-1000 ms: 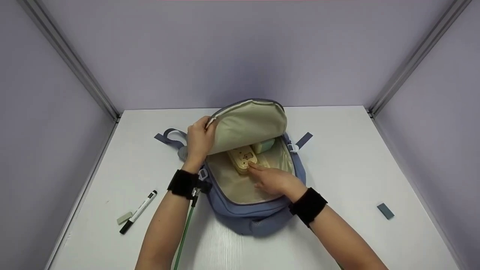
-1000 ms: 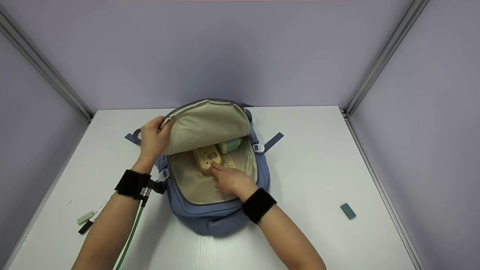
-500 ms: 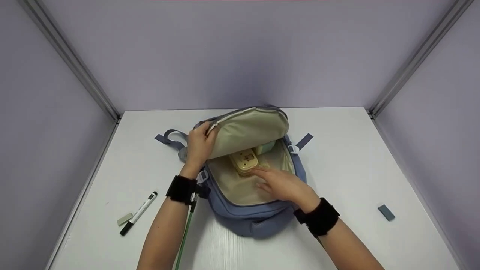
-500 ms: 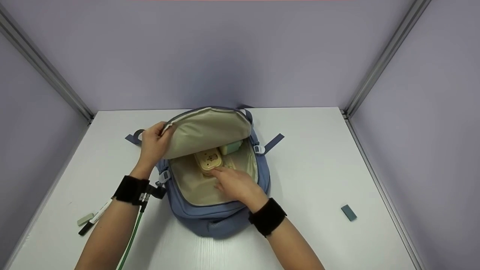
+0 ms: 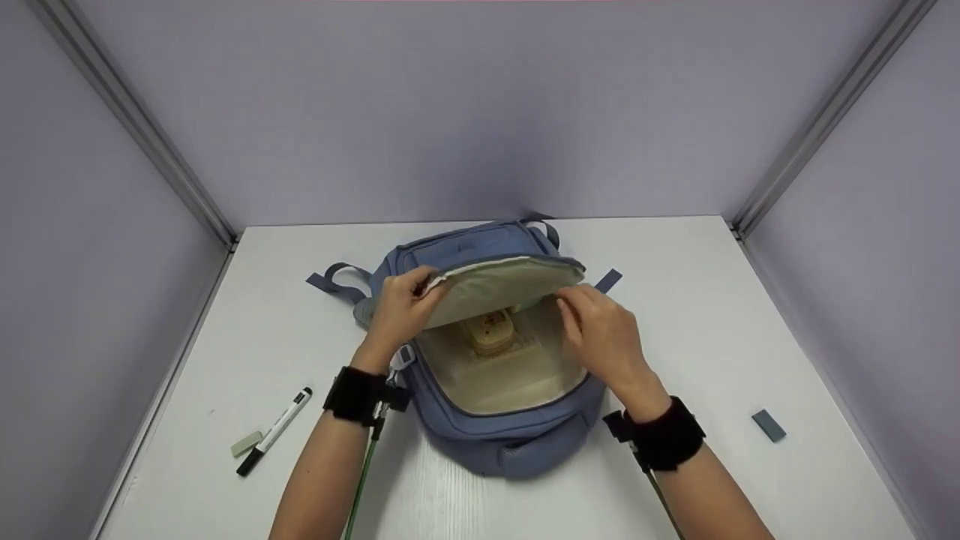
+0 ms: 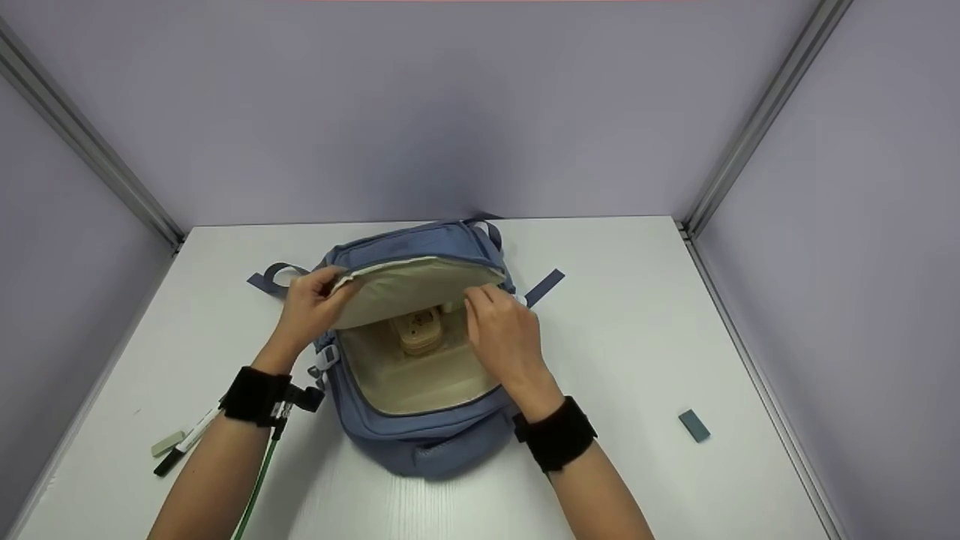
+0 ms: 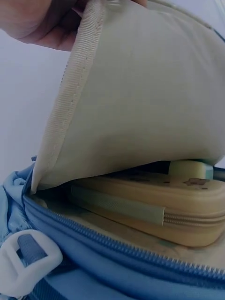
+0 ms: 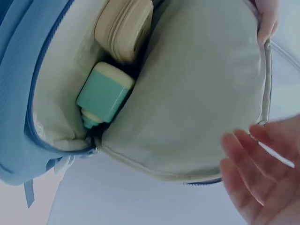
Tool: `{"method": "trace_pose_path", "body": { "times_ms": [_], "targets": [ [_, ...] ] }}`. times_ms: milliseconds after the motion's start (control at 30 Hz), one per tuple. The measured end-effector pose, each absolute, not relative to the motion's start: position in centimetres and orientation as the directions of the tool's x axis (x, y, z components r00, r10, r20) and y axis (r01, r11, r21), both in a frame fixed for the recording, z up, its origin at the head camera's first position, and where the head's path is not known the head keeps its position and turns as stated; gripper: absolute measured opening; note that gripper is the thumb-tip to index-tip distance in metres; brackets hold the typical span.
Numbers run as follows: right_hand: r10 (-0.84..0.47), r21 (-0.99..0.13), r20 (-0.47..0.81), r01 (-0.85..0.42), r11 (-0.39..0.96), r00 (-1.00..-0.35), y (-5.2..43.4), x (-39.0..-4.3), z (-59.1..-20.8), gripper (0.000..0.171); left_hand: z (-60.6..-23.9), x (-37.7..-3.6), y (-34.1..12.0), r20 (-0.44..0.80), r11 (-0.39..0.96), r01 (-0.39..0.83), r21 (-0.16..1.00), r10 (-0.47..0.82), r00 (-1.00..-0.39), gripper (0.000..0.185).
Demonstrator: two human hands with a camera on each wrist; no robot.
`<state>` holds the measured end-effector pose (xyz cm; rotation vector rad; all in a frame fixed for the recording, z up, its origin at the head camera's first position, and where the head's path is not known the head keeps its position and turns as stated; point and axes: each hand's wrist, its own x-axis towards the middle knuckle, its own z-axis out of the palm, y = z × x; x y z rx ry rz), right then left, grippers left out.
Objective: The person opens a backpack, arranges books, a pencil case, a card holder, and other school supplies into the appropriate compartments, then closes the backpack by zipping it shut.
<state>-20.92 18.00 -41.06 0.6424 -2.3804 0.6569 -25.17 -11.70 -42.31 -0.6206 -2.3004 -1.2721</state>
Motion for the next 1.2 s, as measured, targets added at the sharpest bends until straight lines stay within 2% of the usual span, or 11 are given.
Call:
{"method": "trace_pose_path", "body": {
  "times_ms": [67,133,200,267,400,500,600,700,833,1000,1200],
  "targets": [
    [-0.235,-0.326,0.672,-0.566,0.758,-0.702,18.2,-21.2,-41.0,0.015,-42.6,-25.0,-11.8,0.554,0.458,0.577,0.676,0.199,-0.808,0.012],
    [-0.207,-0.346,0.676,-0.553,0.758,-0.707,18.3,-21.4,-41.0,0.027,-42.8,-24.7,-12.0,0.532,0.435,0.575,0.693,0.229,-0.815,0.013],
    [-0.21,-0.34,0.664,-0.54,0.77,-0.718,18.5,-21.5,-41.2,0.043,-43.0,-24.3,-12.2,0.5,0.412,0.565,0.715,0.264,-0.825,0.017],
    [-0.235,-0.319,0.644,-0.534,0.783,-0.728,18.7,-21.6,-41.5,0.048,-43.3,-23.8,-12.4,0.455,0.384,0.548,0.743,0.31,-0.834,0.022],
    [-0.304,-0.267,0.602,-0.545,0.794,-0.738,19.3,-21.4,-42.1,0.029,-43.9,-22.9,-12.9,0.352,0.315,0.489,0.813,0.403,-0.845,0.029],
    [-0.356,-0.269,0.556,-0.568,0.778,-0.751,19.7,-20.9,-42.3,0.018,-44.4,-22.5,-13.0,0.313,0.336,0.467,0.818,0.42,-0.852,0.031],
    [-0.408,-0.314,0.475,-0.583,0.749,-0.78,20.5,-20.3,-42.2,0.015,-45.0,-22.0,-12.9,0.329,0.481,0.489,0.727,0.382,-0.864,0.035],
    [-0.458,-0.38,0.356,-0.574,0.726,-0.815,21.4,-19.7,-42.2,0.015,-45.4,-21.3,-12.6,0.34,0.648,0.495,0.578,0.36,-0.869,0.05],
    [-0.5,-0.449,0.23,-0.547,0.706,-0.835,22.3,-19.3,-42.6,0.019,-46.2,-20.4,-11.8,0.25,0.787,0.455,0.418,0.382,-0.89,0.074],
    [-0.476,-0.482,0.212,-0.515,0.709,-0.853,22.2,-19.9,-44.0,0.028,-47.7,-19.7,-10.2,0.087,0.859,0.366,0.358,0.359,-0.929,0.08],
    [-0.422,-0.507,0.101,-0.412,0.757,-0.901,21.5,-20.9,-46.5,0.054,-49.1,-19.4,-8.8,0.029,0.877,0.326,0.353,0.338,-0.941,0.071]
  ]
}}
